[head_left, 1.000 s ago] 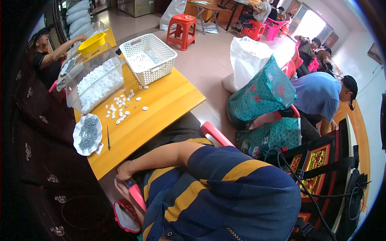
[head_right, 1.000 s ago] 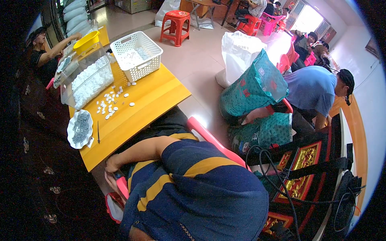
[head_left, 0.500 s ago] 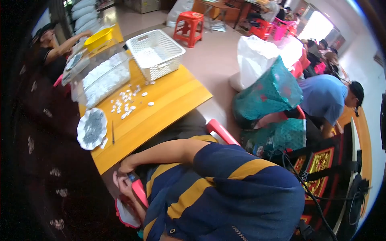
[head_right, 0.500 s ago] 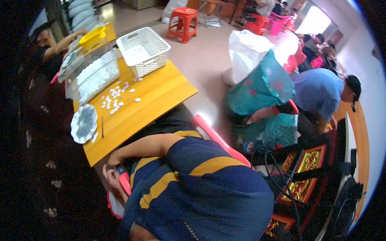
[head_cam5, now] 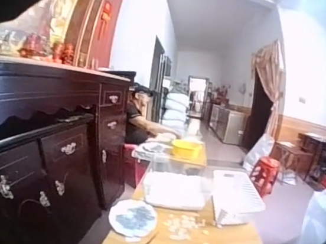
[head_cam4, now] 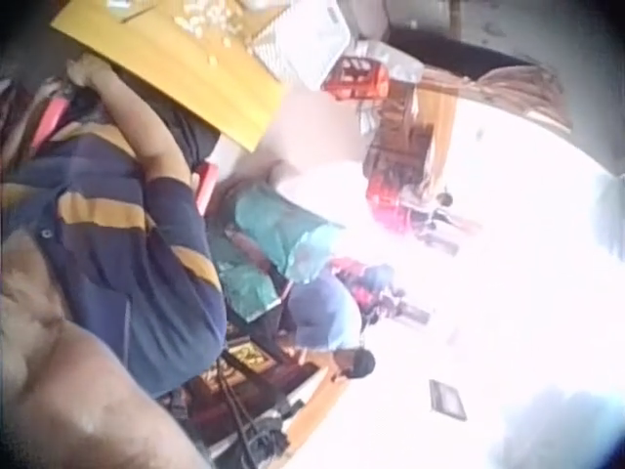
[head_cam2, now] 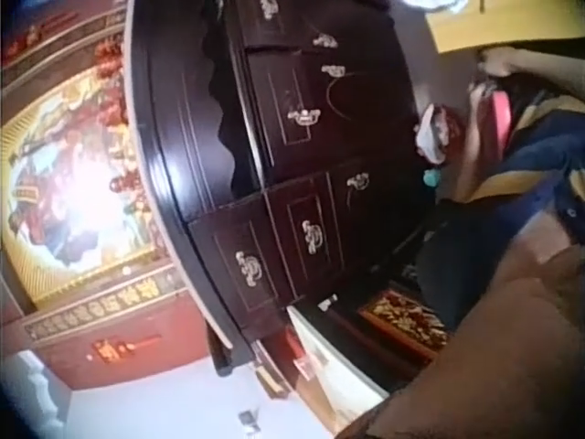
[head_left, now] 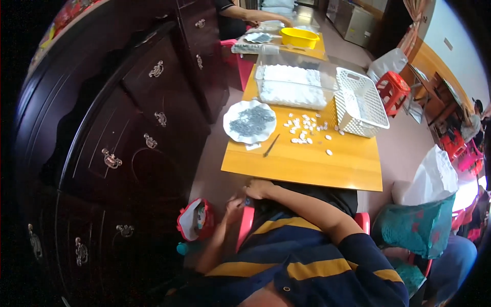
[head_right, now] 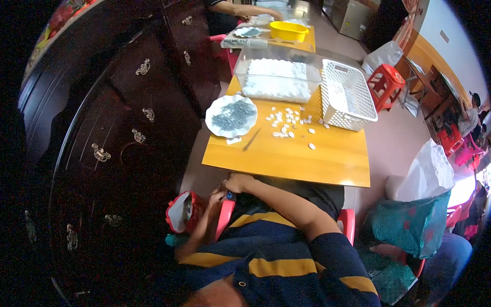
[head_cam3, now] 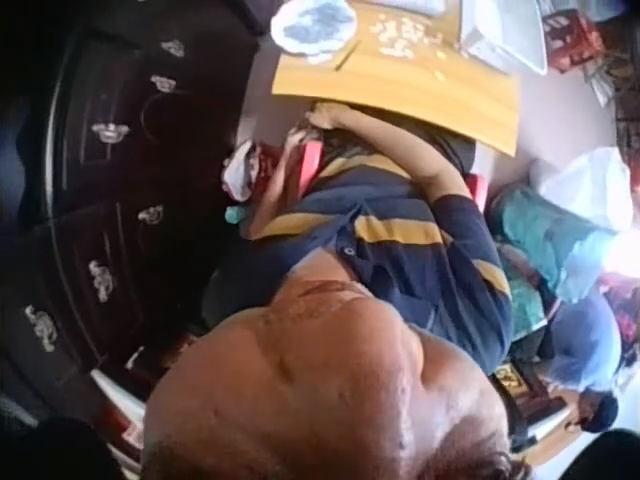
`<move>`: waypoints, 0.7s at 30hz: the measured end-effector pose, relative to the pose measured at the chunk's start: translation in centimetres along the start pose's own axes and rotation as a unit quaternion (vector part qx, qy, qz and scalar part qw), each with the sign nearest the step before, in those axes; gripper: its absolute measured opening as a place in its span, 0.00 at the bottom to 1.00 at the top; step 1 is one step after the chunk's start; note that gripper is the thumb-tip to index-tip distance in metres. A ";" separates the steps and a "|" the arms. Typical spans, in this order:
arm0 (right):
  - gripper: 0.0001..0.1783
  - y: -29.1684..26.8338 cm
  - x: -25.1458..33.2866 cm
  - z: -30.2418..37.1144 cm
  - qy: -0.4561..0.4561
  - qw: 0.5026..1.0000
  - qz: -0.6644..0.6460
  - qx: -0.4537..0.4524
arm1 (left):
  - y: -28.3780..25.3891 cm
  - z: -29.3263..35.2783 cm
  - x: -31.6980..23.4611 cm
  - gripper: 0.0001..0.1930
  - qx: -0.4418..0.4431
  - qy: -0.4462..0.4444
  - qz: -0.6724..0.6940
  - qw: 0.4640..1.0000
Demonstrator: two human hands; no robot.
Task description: Manually assembling small white plastic components with tiny metal parts.
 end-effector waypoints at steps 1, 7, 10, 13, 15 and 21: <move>0.33 0.0 0.1 0.1 -0.012 1.000 0.017 -0.007 | 0.1 0.2 0.2 0.06 0.027 -0.026 -0.006 0.999; 0.28 -1.6 1.7 1.7 0.009 0.997 0.072 0.023 | 0.9 -0.6 -0.3 0.04 -0.084 0.069 0.037 0.993; 0.36 -1.8 1.3 1.7 -0.009 0.999 0.044 0.016 | 0.5 -0.1 0.6 0.05 0.013 -0.017 0.010 1.000; 0.36 -1.4 0.9 1.0 -0.016 0.998 0.039 0.036 | 0.1 -0.3 0.4 0.06 0.020 -0.029 -0.023 0.999; 0.31 -1.1 0.3 0.6 0.000 0.998 0.063 0.032 | 0.2 -0.3 1.0 0.06 0.037 -0.039 -0.029 0.998; 0.34 -1.7 2.4 1.9 0.040 0.997 0.045 0.039 | 0.3 1.4 4.3 0.08 0.037 -0.024 0.091 0.995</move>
Point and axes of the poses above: each hand's wrist, its own z-axis away from the middle knuckle, its own y-axis out of the palm, x = y × z, the point moved 3 cm from there along -z, towards the middle knuckle, and after that the axes turned 8 degrees about x, right-handed, at the moved point
